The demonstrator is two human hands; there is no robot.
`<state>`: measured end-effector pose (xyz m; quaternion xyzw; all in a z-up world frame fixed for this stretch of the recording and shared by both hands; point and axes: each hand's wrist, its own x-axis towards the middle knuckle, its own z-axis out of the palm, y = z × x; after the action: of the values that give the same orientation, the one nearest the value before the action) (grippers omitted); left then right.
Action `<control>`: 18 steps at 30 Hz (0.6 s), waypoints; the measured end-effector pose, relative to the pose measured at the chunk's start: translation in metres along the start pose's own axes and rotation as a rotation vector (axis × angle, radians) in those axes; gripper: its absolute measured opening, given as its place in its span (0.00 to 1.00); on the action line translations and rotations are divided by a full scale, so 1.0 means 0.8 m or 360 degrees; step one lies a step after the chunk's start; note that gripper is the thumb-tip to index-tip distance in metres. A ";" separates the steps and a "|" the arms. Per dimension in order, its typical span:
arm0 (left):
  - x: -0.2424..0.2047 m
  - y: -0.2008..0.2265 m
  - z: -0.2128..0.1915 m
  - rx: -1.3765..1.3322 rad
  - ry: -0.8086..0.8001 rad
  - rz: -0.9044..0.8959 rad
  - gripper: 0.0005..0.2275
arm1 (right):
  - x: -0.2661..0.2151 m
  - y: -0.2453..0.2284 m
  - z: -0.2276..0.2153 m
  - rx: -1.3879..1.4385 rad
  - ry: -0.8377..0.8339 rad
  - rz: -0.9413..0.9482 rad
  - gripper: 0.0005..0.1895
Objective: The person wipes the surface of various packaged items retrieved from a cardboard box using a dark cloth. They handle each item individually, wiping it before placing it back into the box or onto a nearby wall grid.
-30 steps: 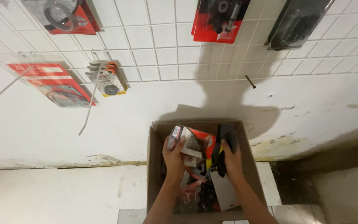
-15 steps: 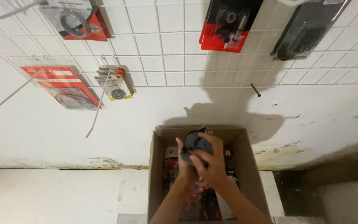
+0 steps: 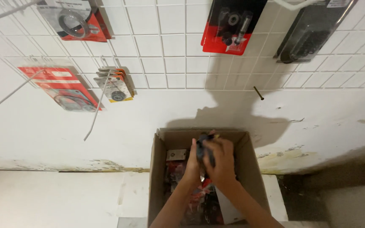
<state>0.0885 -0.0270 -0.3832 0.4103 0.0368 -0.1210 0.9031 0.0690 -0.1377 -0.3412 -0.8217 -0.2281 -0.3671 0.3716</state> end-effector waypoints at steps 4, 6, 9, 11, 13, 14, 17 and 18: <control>-0.016 0.029 0.024 -0.0234 -0.0146 -0.0154 0.32 | 0.017 0.007 -0.011 -0.0051 -0.0008 -0.0144 0.20; -0.025 0.036 0.033 0.0250 0.0116 -0.0410 0.43 | 0.019 0.011 -0.012 -0.0082 0.0139 0.0096 0.16; 0.018 0.001 -0.019 -0.0337 -0.0086 -0.0183 0.24 | -0.010 0.000 0.003 -0.0185 -0.0015 -0.0360 0.18; 0.004 0.008 -0.008 -0.0275 -0.0163 -0.0228 0.23 | 0.009 0.021 0.000 -0.0121 -0.0025 -0.0112 0.18; 0.001 0.013 -0.002 -0.0211 -0.0243 -0.0263 0.24 | 0.015 0.028 0.000 -0.0054 -0.0030 0.0127 0.19; 0.006 0.015 -0.002 -0.0205 -0.0045 -0.0185 0.26 | 0.011 0.024 0.001 -0.0065 0.0006 -0.0142 0.16; -0.007 0.043 0.006 -0.0234 0.0030 -0.0119 0.27 | -0.018 0.004 0.002 -0.0228 -0.0080 -0.0412 0.15; -0.016 0.054 0.010 -0.0281 -0.0088 -0.0136 0.26 | -0.032 -0.003 0.001 -0.0384 -0.0215 -0.0411 0.19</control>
<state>0.0868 -0.0032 -0.3440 0.3238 0.0398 -0.1671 0.9304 0.0520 -0.1386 -0.3602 -0.8469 -0.3104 -0.3804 0.2041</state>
